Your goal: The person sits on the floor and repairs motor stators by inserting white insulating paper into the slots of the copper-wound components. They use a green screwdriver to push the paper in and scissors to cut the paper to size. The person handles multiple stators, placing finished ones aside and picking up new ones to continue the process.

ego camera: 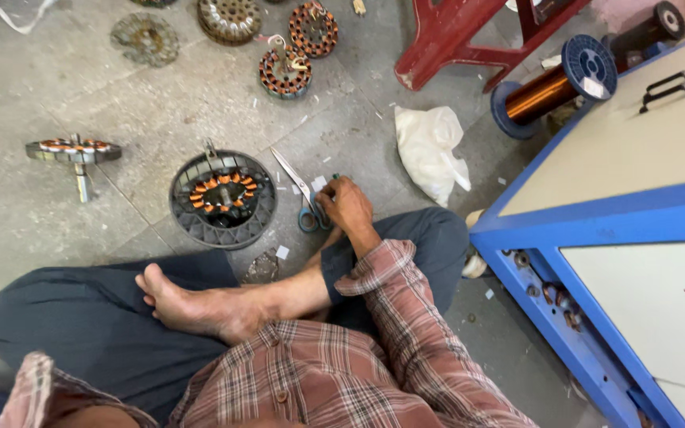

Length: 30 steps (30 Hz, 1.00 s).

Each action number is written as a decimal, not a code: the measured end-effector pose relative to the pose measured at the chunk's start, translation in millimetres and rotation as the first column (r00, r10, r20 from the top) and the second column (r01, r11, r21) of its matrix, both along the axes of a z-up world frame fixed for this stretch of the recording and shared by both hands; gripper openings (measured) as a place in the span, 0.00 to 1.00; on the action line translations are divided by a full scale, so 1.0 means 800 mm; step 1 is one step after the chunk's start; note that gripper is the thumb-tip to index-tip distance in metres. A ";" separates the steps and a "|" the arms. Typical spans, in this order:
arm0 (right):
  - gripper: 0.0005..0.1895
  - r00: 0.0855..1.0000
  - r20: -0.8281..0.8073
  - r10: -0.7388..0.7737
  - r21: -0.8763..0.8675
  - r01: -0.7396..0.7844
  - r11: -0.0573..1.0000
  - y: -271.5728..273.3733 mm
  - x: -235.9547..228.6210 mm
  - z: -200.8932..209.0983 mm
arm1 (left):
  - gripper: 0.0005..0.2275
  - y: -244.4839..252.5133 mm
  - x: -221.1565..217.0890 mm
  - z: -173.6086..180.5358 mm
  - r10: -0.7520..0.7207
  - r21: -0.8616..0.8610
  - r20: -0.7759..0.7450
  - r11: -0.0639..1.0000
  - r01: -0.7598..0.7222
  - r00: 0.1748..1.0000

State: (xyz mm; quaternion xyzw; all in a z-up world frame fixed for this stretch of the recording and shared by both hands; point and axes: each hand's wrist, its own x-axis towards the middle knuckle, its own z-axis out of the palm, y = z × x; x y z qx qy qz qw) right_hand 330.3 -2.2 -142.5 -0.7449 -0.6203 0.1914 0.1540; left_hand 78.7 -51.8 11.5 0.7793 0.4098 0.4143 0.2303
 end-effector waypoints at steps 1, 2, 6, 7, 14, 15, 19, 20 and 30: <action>0.12 1.000 -0.001 -0.009 -0.012 0.009 1.000 0.000 -0.001 -0.002 | 0.09 -0.010 0.002 0.001 -0.005 -0.006 -0.009 1.000 0.005 1.000; 0.12 1.000 -0.002 -0.018 -0.024 0.018 1.000 -0.004 -0.003 -0.003 | 0.08 -0.019 0.006 0.003 -0.009 -0.011 -0.021 1.000 0.008 1.000; 0.11 1.000 0.005 -0.031 -0.004 0.031 1.000 -0.009 -0.006 0.010 | 0.08 -0.025 0.021 0.014 -0.049 0.022 -0.045 0.999 0.050 0.998; 0.11 0.999 0.010 -0.048 -0.010 0.048 0.999 -0.011 -0.006 0.012 | 0.08 -0.024 0.025 0.015 -0.062 0.031 -0.052 0.997 0.064 0.997; 0.10 0.996 0.009 -0.084 -0.007 0.084 0.996 -0.010 0.009 -0.012 | 0.08 -0.049 0.051 0.013 -0.131 0.029 -0.055 0.991 0.133 0.990; 0.11 0.996 0.012 -0.084 -0.005 0.084 0.996 -0.007 0.010 -0.016 | 0.08 -0.048 0.051 0.012 -0.128 0.032 -0.051 0.991 0.130 0.990; 0.12 0.997 0.053 -0.057 -0.015 0.057 0.998 0.010 0.007 -0.030 | 0.08 -0.051 0.047 0.010 -0.105 0.037 -0.053 0.994 0.107 0.993; 0.13 0.997 0.070 -0.045 -0.023 0.047 0.999 0.014 0.006 -0.032 | 0.07 -0.053 0.040 0.009 -0.097 0.039 -0.053 0.994 0.099 0.994; 0.14 0.960 0.262 0.100 -0.081 -0.082 0.993 0.038 -0.014 -0.014 | 0.07 -0.063 -0.023 0.052 -0.190 0.051 0.014 0.981 0.189 0.982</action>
